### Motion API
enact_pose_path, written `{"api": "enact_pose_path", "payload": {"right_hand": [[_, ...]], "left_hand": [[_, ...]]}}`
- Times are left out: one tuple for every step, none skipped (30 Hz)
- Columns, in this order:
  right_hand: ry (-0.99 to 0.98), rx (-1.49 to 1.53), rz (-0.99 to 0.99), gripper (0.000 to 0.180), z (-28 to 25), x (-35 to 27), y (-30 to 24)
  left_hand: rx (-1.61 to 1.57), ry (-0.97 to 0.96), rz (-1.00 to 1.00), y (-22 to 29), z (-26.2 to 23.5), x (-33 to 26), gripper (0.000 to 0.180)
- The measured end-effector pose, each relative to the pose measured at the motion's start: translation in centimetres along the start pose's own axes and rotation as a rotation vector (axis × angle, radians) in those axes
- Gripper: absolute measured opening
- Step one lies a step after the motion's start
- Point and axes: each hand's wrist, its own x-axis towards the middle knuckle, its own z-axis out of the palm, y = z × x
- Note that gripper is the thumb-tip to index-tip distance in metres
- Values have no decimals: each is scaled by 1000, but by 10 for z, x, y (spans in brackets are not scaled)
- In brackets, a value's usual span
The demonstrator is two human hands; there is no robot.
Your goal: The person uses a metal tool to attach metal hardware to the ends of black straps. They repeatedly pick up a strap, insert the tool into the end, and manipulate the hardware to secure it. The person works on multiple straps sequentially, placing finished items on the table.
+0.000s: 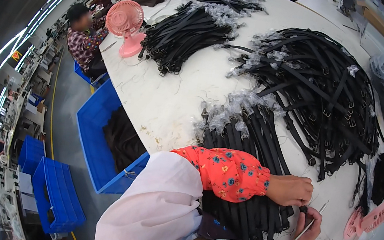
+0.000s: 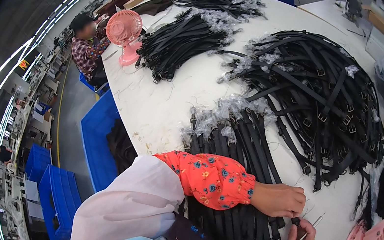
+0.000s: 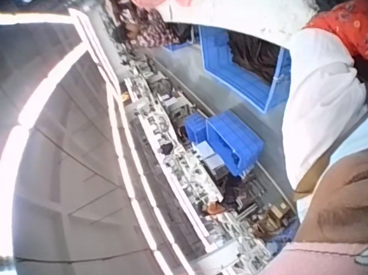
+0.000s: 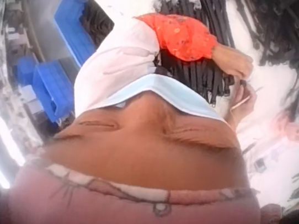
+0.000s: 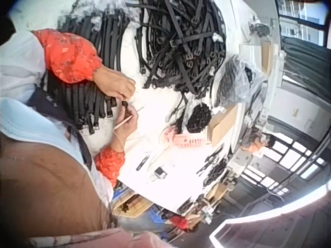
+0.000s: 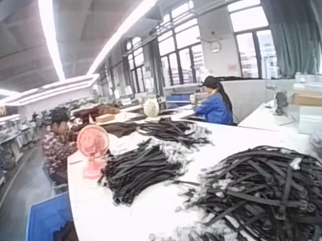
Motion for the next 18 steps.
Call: {"api": "enact_pose_path", "payload": {"right_hand": [[6,-8,-27,19,1,0,0],[12,-16,-53,19,4,0,2],[19,-23,-78,19,6,-1,2],[15,-39,-65,20,6,-1,0],[12,-55,-52,21,6,-1,-2],[11,-71,-37,22,7,-2,-4],[13,-105,-65,24,6,-2,-4],[17,-140,-90,25,6,-2,-2],[24,-176,-113,27,6,-3,-1],[22,-211,-147,28,4,-2,-1],[23,-249,-177,28,4,0,-2],[43,-307,-198,29,1,1,-6],[39,-317,-180,29,1,6,-8],[31,-317,-190,30,0,9,-10],[27,-318,-193,30,0,9,-12],[11,-297,-180,29,0,9,-15],[5,-281,-188,29,-1,14,-17],[5,-299,-206,29,-5,15,-16]], "left_hand": [[18,-3,-9,0,1,-1,11],[35,-6,-19,-1,2,-3,11],[52,-10,-30,0,3,-5,11],[41,-18,-50,0,4,-6,11],[29,-27,-69,1,3,-7,12],[17,-38,-89,1,3,-8,12],[16,-51,-104,1,3,-6,13],[15,-67,-119,1,2,-6,13],[12,-87,-131,2,2,-6,14],[18,-87,-138,2,2,-3,13],[21,-91,-142,2,1,-4,13],[16,-104,-119,1,2,-1,13],[1,-97,-163,0,1,0,13],[-14,-106,-195,-1,0,1,13],[-26,-95,-223,0,-1,0,13],[-35,-80,-244,0,-4,0,14],[-63,-48,-220,-2,-4,-2,14],[-78,-40,-222,-2,-5,-1,12]]}}
